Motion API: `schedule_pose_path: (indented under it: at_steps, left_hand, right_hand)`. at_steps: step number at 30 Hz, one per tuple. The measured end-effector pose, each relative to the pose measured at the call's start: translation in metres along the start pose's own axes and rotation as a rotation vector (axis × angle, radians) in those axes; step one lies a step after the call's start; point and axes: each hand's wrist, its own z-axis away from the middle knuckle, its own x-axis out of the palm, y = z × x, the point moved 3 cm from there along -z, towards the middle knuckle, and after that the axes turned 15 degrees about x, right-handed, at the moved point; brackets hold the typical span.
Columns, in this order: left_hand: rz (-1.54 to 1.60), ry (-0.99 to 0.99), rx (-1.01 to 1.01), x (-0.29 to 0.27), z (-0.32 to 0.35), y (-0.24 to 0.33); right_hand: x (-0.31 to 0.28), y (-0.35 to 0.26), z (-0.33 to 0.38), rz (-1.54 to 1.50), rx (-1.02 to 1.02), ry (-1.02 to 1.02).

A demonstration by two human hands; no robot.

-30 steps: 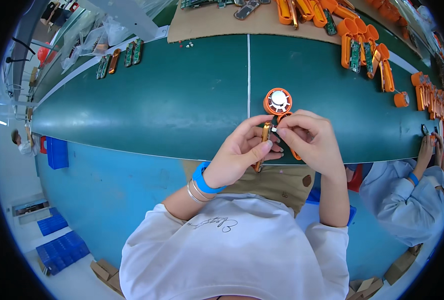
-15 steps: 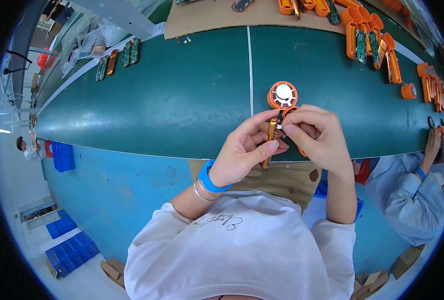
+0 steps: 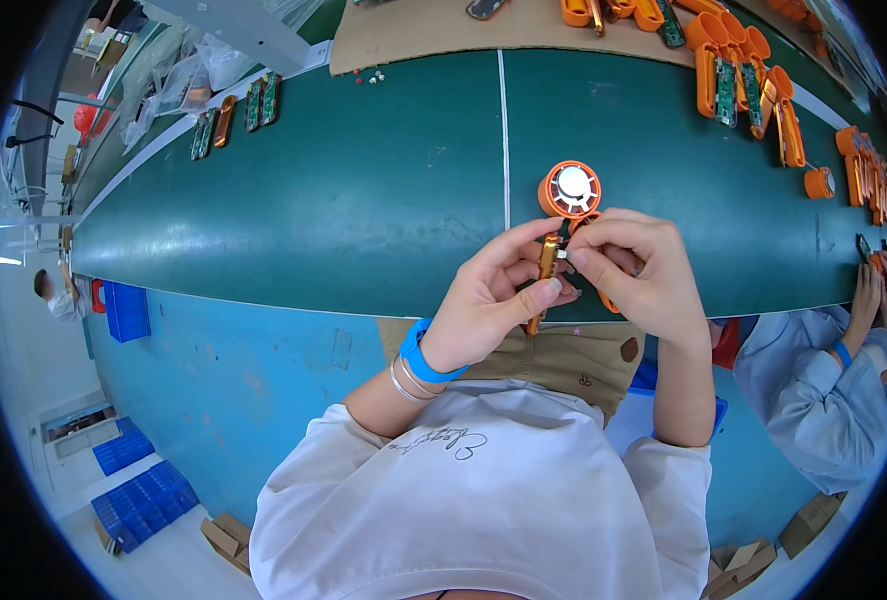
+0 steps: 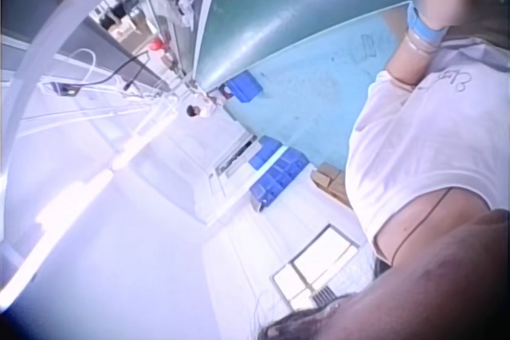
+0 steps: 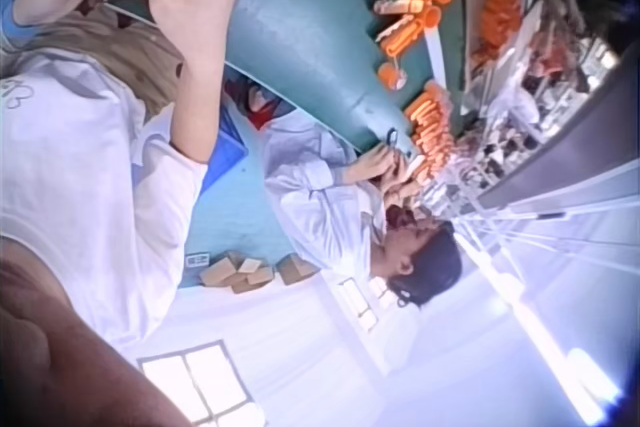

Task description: Assembling handheld fans on a production line.

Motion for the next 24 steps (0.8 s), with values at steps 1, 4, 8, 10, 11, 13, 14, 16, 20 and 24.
schedule_pose_path:
  at_steps: [1, 4, 8, 10, 11, 13, 14, 16, 20, 24]
  left_hand:
    - [-0.001, 0.002, 0.002, 0.0, 0.0, 0.0]
    - [-0.009, 0.0, -0.007, 0.0, -0.001, 0.001]
    - [-0.057, -0.013, 0.018, -0.001, 0.0, 0.002]
    - [-0.087, -0.017, 0.034, -0.001, -0.001, 0.002]
    - [-0.104, -0.016, 0.032, 0.0, -0.001, 0.002]
    - [-0.138, -0.018, 0.037, 0.001, -0.002, 0.002]
    - [-0.138, -0.016, 0.039, 0.0, -0.001, 0.001]
    - [-0.172, -0.015, 0.055, -0.002, 0.0, -0.001]
    - [-0.11, -0.01, 0.047, 0.0, -0.002, 0.001]
    - [-0.143, -0.005, 0.05, 0.004, -0.001, 0.001]
  right_hand:
    - [0.0, 0.0, 0.0, 0.006, -0.002, 0.002]
    - [0.0, 0.001, 0.0, 0.024, -0.011, 0.005]
    - [-0.001, 0.001, -0.001, 0.054, -0.03, -0.001]
    - [-0.003, 0.004, -0.002, 0.043, -0.035, -0.006]
    - [-0.003, 0.005, -0.002, 0.029, -0.038, -0.004]
    - [-0.003, 0.006, -0.002, 0.037, -0.052, 0.002]
    - [-0.003, 0.007, -0.001, 0.043, -0.065, 0.012]
    - [-0.002, 0.007, -0.001, 0.042, -0.067, 0.018]
    - [-0.002, 0.007, -0.001, 0.025, -0.046, 0.037]
    - [-0.003, 0.011, -0.003, 0.021, -0.044, 0.017]
